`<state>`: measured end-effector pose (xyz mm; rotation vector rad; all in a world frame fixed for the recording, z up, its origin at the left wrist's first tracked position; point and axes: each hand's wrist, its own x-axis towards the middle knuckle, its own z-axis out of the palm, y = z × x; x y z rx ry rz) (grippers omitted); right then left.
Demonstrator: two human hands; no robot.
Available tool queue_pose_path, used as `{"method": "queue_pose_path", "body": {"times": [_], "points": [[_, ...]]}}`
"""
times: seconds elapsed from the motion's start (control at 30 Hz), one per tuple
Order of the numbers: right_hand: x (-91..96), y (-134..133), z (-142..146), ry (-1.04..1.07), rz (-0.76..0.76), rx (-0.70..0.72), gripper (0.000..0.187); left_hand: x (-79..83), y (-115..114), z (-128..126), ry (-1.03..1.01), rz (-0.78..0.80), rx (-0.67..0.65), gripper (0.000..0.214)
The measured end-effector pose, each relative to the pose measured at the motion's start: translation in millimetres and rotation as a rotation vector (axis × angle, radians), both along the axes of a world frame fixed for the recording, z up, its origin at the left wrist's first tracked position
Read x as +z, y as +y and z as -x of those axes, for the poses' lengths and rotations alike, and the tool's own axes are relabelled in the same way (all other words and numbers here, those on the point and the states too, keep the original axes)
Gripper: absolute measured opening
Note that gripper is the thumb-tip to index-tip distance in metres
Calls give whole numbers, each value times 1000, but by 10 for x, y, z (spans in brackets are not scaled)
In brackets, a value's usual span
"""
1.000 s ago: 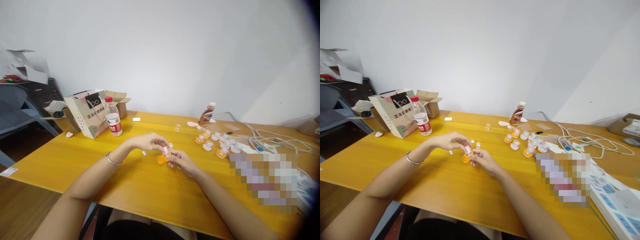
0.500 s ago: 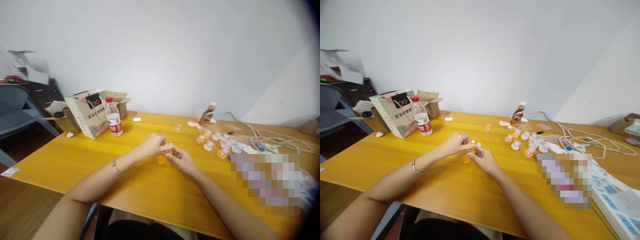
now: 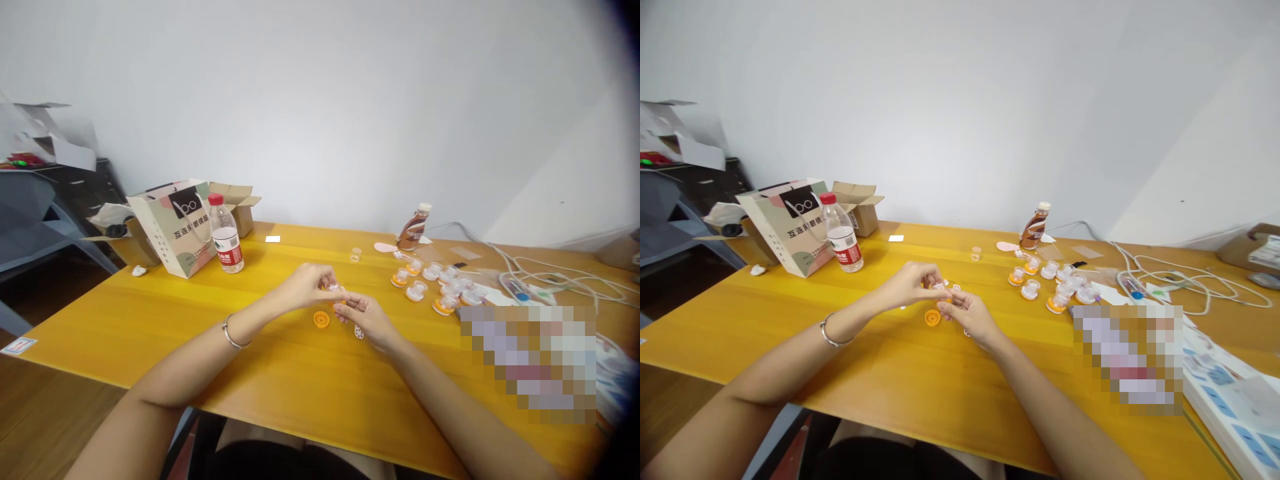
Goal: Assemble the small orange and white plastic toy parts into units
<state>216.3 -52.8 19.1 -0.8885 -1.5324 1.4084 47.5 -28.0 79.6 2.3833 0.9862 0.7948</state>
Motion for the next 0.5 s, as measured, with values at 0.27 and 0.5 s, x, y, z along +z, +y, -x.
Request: {"method": "queue_pose_path", "body": {"times": [0.27,0.5], "points": [[-8,57,-57,-6,12,-20,28,2,53,-2,58,26,53,37],[7,32,-16,-124,-43,29,38,172,112,227,201,31,-261,25]]}}
